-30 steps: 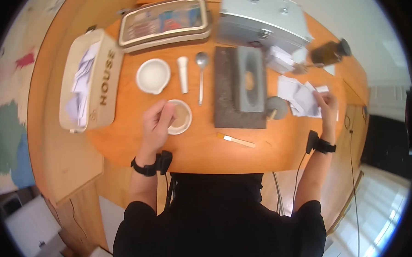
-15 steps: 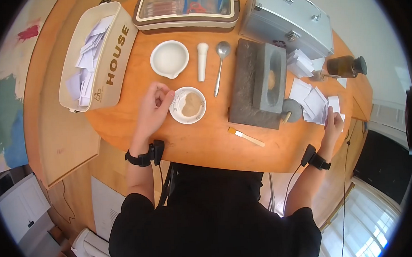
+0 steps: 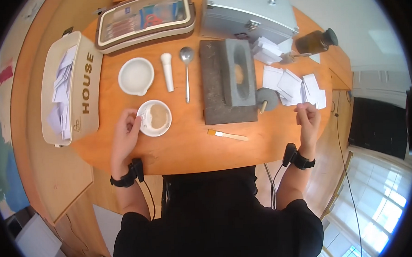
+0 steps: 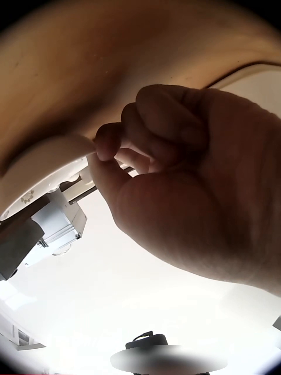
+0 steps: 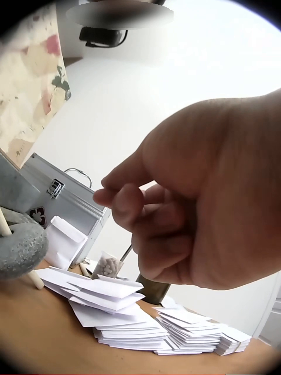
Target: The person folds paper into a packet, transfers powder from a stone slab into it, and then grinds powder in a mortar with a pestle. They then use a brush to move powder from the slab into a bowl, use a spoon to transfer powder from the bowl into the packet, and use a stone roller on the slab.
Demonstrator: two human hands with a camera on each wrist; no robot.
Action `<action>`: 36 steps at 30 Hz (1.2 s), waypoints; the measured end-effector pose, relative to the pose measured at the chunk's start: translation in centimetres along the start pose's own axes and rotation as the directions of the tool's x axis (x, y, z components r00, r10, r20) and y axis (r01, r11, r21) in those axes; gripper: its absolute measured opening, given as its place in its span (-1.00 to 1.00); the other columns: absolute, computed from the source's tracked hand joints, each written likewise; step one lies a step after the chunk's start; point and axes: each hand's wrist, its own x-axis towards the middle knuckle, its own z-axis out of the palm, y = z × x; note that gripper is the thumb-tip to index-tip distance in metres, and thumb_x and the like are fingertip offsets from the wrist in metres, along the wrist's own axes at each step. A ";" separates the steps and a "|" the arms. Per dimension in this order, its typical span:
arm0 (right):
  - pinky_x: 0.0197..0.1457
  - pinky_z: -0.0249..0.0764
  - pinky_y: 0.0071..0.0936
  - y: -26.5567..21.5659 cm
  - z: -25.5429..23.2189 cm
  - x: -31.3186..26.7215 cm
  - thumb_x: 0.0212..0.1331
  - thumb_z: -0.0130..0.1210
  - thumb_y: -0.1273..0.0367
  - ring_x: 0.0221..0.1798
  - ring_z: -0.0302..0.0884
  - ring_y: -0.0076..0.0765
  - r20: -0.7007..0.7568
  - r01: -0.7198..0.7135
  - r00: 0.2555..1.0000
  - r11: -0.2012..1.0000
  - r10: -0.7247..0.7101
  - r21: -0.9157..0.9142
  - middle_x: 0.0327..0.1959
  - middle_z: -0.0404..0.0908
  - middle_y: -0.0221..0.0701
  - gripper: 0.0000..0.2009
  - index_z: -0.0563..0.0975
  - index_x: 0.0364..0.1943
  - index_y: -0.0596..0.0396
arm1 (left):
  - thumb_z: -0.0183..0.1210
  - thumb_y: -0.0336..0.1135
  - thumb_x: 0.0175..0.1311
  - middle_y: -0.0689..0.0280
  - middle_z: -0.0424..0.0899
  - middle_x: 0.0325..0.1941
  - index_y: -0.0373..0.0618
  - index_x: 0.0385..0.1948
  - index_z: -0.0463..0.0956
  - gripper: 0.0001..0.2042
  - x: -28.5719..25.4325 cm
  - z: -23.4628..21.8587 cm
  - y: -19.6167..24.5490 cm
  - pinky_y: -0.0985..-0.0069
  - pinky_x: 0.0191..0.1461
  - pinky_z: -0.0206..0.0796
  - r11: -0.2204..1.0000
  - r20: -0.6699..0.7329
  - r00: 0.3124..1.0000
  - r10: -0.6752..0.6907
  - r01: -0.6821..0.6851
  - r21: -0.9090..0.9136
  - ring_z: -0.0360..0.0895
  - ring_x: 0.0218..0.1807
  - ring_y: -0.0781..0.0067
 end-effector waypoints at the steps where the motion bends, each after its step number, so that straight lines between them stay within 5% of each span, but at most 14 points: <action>1: -0.53 -0.09 -0.67 -0.2 0.3 -0.2 0.37 0.09 0.32 -0.63 0.07 -0.78 0.004 0.010 1.000 1.000 -0.010 -0.004 -0.72 0.23 -0.68 -0.75 0.52 -0.48 0.12 | 0.07 -0.47 0.41 0.53 0.31 -0.59 -0.18 -0.15 0.44 -0.93 -0.1 -0.1 0.2 0.71 -0.46 0.02 1.000 0.007 1.000 -0.005 0.005 0.003 0.20 -0.52 0.78; 9: -0.46 0.13 -0.74 -1.0 3.6 -0.9 0.32 0.12 0.46 -0.53 0.25 -0.78 0.162 -0.059 0.986 0.993 0.042 0.106 -0.54 0.49 -0.62 -0.93 0.58 -0.28 0.16 | 0.07 -0.48 0.41 0.53 0.33 -0.57 -0.19 -0.08 0.40 -0.87 -0.3 0.0 0.8 0.72 -0.44 0.03 0.999 0.069 0.997 -0.042 0.044 -0.028 0.19 -0.52 0.79; 13: -0.50 0.07 -0.73 0.2 3.9 -0.6 0.30 0.16 0.43 -0.56 0.18 -0.81 0.158 -0.073 0.986 0.994 0.058 0.085 -0.63 0.34 -0.70 -0.90 0.57 -0.25 0.18 | 0.06 -0.47 0.42 0.53 0.35 -0.56 -0.19 -0.06 0.39 -0.86 -0.4 0.2 0.3 0.73 -0.43 0.05 0.998 0.066 0.997 -0.034 0.037 -0.048 0.22 -0.50 0.79; 27: -0.52 0.09 -0.71 1.9 1.9 2.8 0.23 0.17 0.46 -0.59 0.19 -0.80 0.067 -0.032 0.997 0.998 0.029 0.048 -0.64 0.35 -0.69 -0.90 0.57 -0.25 0.22 | 0.05 -0.47 0.43 0.47 0.46 -0.52 -0.18 -0.04 0.38 -0.85 -0.4 1.2 1.2 0.71 -0.35 0.19 1.000 0.121 0.992 -0.029 0.030 -0.009 0.37 -0.46 0.75; 36: -0.51 0.07 -0.72 0.6 0.9 5.0 0.22 0.18 0.49 -0.56 0.18 -0.81 0.033 0.067 0.997 0.994 -0.071 0.088 -0.60 0.36 -0.69 -0.88 0.58 -0.19 0.18 | 0.10 -0.45 0.41 0.56 0.30 -0.57 -0.18 -0.05 0.44 -0.85 -0.5 0.9 2.9 0.71 -0.43 0.04 0.994 0.111 0.994 -0.017 0.005 0.110 0.19 -0.51 0.77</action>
